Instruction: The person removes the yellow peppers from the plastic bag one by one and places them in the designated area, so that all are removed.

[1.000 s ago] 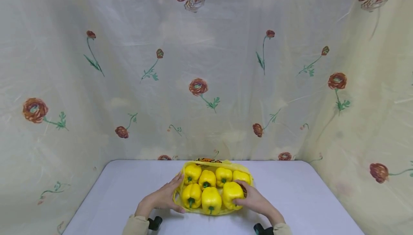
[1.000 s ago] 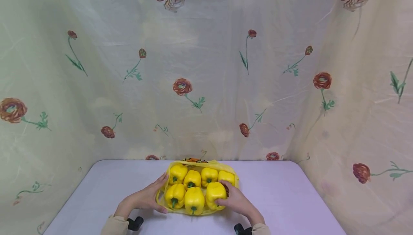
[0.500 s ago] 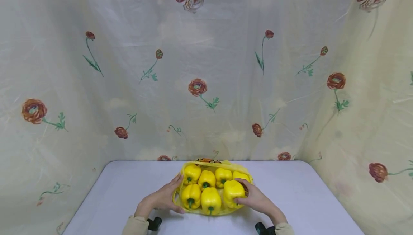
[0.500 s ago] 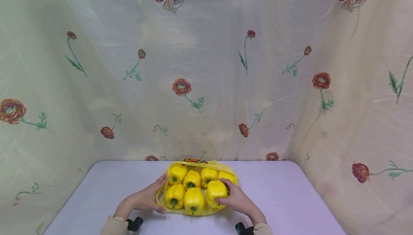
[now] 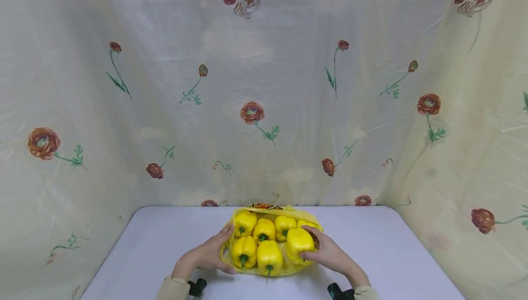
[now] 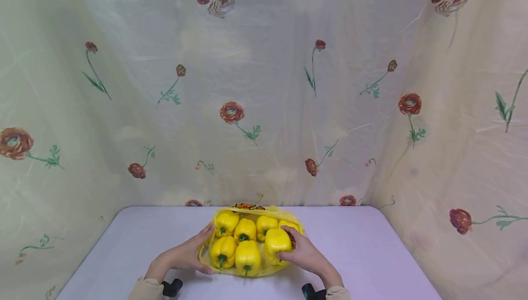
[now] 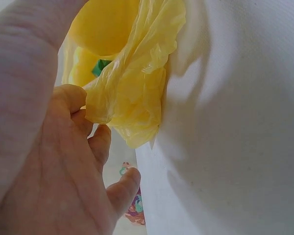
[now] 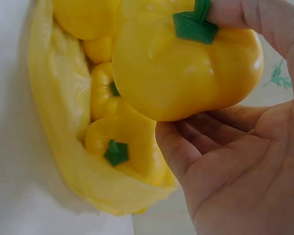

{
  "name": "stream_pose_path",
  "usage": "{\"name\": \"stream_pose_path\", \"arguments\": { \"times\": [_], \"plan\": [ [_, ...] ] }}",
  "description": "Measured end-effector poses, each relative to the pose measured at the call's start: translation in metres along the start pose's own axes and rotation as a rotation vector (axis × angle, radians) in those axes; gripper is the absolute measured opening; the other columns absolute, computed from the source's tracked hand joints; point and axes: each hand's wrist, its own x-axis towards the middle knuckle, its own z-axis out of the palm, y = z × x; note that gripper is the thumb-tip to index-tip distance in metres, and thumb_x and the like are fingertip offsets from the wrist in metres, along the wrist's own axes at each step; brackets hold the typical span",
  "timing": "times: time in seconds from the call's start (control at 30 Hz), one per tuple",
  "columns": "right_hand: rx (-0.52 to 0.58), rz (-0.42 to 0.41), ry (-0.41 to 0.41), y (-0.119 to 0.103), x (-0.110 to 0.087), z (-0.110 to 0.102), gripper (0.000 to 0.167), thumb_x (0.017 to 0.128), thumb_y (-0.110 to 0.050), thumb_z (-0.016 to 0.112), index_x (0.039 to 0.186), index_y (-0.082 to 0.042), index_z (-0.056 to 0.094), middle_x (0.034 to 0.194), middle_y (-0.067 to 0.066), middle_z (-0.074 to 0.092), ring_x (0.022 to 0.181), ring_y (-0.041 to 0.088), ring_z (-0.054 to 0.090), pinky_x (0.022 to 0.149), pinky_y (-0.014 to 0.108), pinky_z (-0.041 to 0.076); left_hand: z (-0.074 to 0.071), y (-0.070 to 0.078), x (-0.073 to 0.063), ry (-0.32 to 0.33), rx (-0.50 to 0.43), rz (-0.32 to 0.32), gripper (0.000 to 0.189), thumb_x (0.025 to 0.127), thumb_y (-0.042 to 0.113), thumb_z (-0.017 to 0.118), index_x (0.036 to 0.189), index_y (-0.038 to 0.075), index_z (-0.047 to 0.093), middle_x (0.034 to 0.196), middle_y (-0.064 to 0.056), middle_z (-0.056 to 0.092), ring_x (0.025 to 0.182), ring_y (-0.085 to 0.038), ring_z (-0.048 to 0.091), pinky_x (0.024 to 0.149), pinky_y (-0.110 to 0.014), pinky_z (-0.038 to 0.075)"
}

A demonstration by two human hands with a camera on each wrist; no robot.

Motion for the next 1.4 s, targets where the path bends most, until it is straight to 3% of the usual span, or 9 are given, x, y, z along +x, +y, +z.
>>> {"name": "stream_pose_path", "arguments": {
  "times": [0.23, 0.5, 0.8, 1.4],
  "plan": [
    [0.021, -0.021, 0.022, -0.01, -0.007, -0.011, 0.084, 0.08, -0.034, 0.077, 0.148, -0.007, 0.034, 0.151, 0.02, 0.037, 0.132, 0.034, 0.046, 0.108, 0.05, 0.041, 0.001, -0.002, 0.0, 0.004, 0.005, 0.008, 0.122, 0.069, 0.054, 0.081, 0.156, 0.013, 0.005, 0.164, -0.011, -0.003, 0.149, -0.036, 0.008, 0.116, -0.062, 0.016],
    [0.026, -0.028, 0.107, -0.012, -0.014, -0.027, 0.084, 0.081, -0.033, 0.077, 0.148, -0.011, 0.034, 0.149, 0.015, 0.041, 0.132, 0.032, 0.046, 0.11, 0.049, 0.04, 0.002, -0.001, 0.0, 0.003, 0.012, 0.006, 0.123, 0.068, 0.055, 0.081, 0.156, 0.013, 0.006, 0.164, -0.011, -0.003, 0.149, -0.036, 0.008, 0.117, -0.062, 0.017],
    [-0.005, -0.07, 0.179, -0.006, -0.02, -0.05, 0.081, 0.086, -0.028, 0.073, 0.15, -0.006, 0.029, 0.15, 0.021, 0.037, 0.133, 0.036, 0.044, 0.109, 0.05, 0.04, 0.0, -0.004, 0.002, -0.003, -0.008, 0.001, 0.123, 0.069, 0.055, 0.081, 0.156, 0.014, 0.005, 0.164, -0.011, -0.003, 0.149, -0.036, 0.008, 0.117, -0.062, 0.016],
    [-0.003, 0.033, 0.277, 0.023, -0.027, -0.083, 0.087, 0.089, -0.038, 0.068, 0.153, -0.007, 0.018, 0.151, 0.021, 0.033, 0.132, 0.042, 0.043, 0.104, 0.051, 0.045, 0.003, -0.005, 0.004, -0.009, -0.02, 0.002, 0.124, 0.068, 0.055, 0.081, 0.156, 0.014, 0.004, 0.163, -0.013, -0.003, 0.149, -0.037, 0.008, 0.116, -0.064, 0.017]
  ]
}}
